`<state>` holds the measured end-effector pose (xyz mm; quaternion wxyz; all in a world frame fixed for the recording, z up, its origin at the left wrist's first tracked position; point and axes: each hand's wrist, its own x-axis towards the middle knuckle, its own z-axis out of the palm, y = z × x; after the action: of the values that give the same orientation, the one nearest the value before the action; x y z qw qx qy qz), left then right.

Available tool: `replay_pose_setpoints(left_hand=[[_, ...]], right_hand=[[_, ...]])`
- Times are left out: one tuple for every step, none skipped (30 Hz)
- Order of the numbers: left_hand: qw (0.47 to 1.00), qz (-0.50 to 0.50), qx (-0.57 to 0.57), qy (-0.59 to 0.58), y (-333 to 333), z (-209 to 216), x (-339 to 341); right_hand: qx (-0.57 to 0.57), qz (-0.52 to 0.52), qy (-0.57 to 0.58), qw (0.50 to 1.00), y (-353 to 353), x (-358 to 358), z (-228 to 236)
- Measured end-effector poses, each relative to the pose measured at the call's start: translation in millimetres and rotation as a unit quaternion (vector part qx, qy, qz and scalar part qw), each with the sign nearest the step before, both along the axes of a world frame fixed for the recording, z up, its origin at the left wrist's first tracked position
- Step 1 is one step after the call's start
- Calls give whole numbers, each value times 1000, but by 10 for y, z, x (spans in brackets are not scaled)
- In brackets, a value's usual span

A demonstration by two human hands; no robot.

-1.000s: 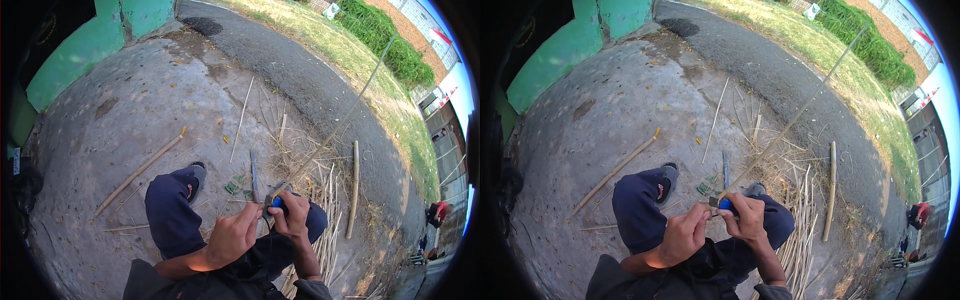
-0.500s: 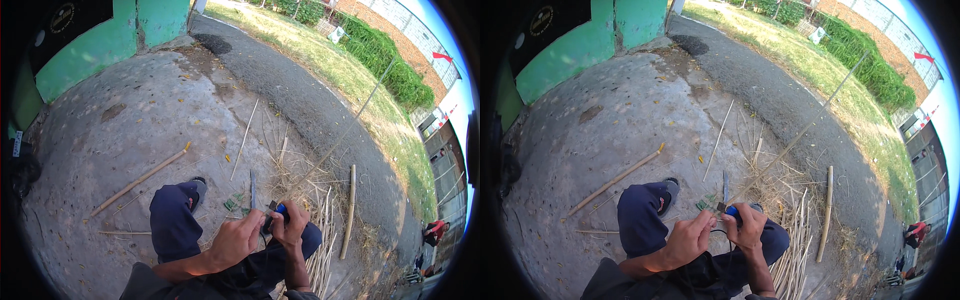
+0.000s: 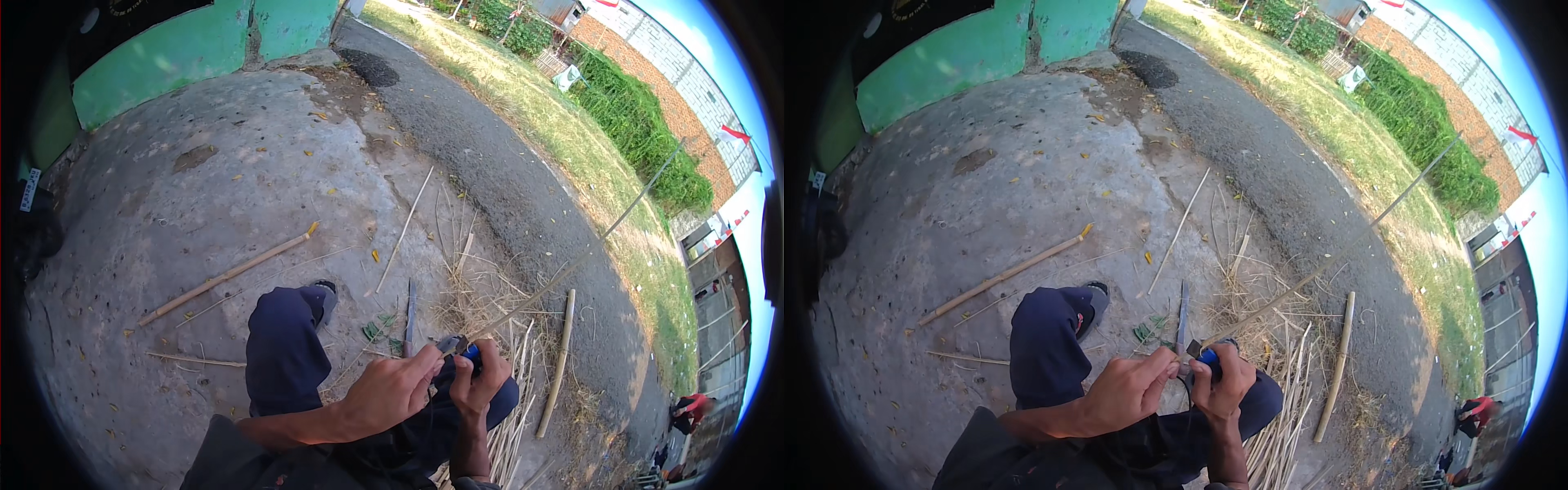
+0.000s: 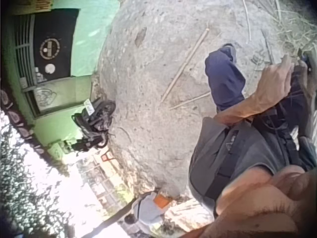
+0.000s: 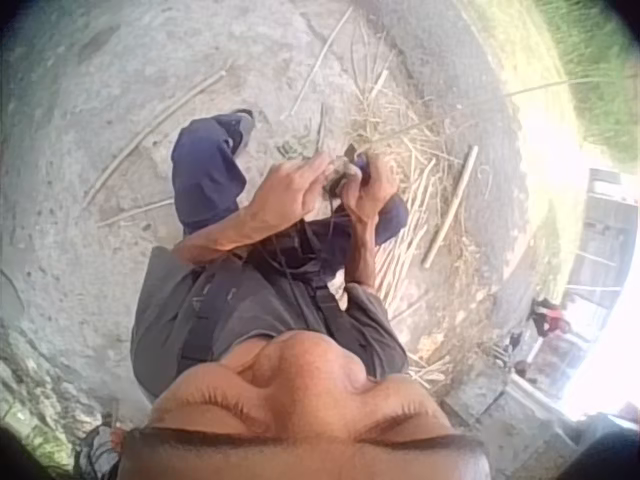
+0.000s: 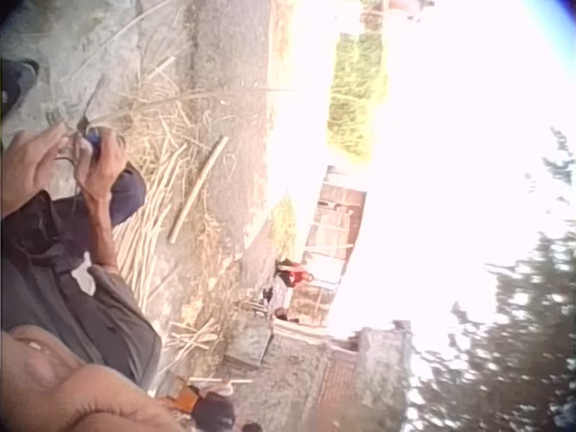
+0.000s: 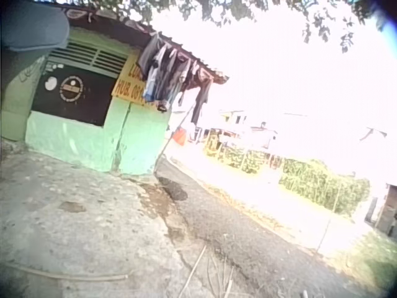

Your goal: The person whittles thin bamboo sticks with a small utility knife, shaving down the ends and sides to sharpen or smooth them.

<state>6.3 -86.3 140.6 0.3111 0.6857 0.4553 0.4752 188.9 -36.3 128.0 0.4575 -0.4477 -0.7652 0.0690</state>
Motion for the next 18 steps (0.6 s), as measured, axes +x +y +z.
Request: replay_pose_setpoints(left_hand=[[1000,-3,-1,-16,-1,0,-14],[999,-5,-2,-31,-6,-2,-30],[999,-9,-1,-33,-37,-13,-53],[998,-9,-20,-57,-88,-39,-97],[996,-9,-39,-81,-145,-77,-145],[996,-8,-39,-82,-227,-128,-194],[994,14,-78,-79,-267,-236,-263],[989,43,-121,-75,-303,-308,-312],[988,40,-127,-74,-291,-296,-316],[990,51,-109,-71,-213,-272,-324],[991,64,-94,-69,-158,-239,-322],[991,62,-98,-63,-142,-171,-312],[991,59,-102,-63,-103,-160,-262],[993,57,-81,-71,-71,-158,-204],[994,54,-58,-78,-41,-158,-170],[994,49,-60,-76,-33,-144,-147],[995,44,-61,-72,-34,-117,-129],[995,42,-64,-69,-42,-110,-110]], right_hand=[[2,9,5,1000,5,-20,5],[4,18,10,1000,3,-36,4],[-29,14,143,989,18,-7,-145],[-61,11,273,960,41,-25,-224],[-66,-60,455,886,357,280,-59],[-29,-57,581,811,561,698,228],[-17,-76,554,829,586,901,290],[-7,-93,527,845,613,1081,346],[-10,-99,527,844,511,991,322],[-87,-44,401,911,388,784,279],[-165,13,265,950,264,605,210],[-165,48,207,963,170,502,104],[-159,81,148,973,123,429,8],[-150,84,93,981,61,382,-71],[-139,87,39,986,15,319,-122],[-150,111,22,982,-19,262,-141],[-160,134,5,978,-51,205,-131],[-126,133,-50,982,-63,112,-16]])
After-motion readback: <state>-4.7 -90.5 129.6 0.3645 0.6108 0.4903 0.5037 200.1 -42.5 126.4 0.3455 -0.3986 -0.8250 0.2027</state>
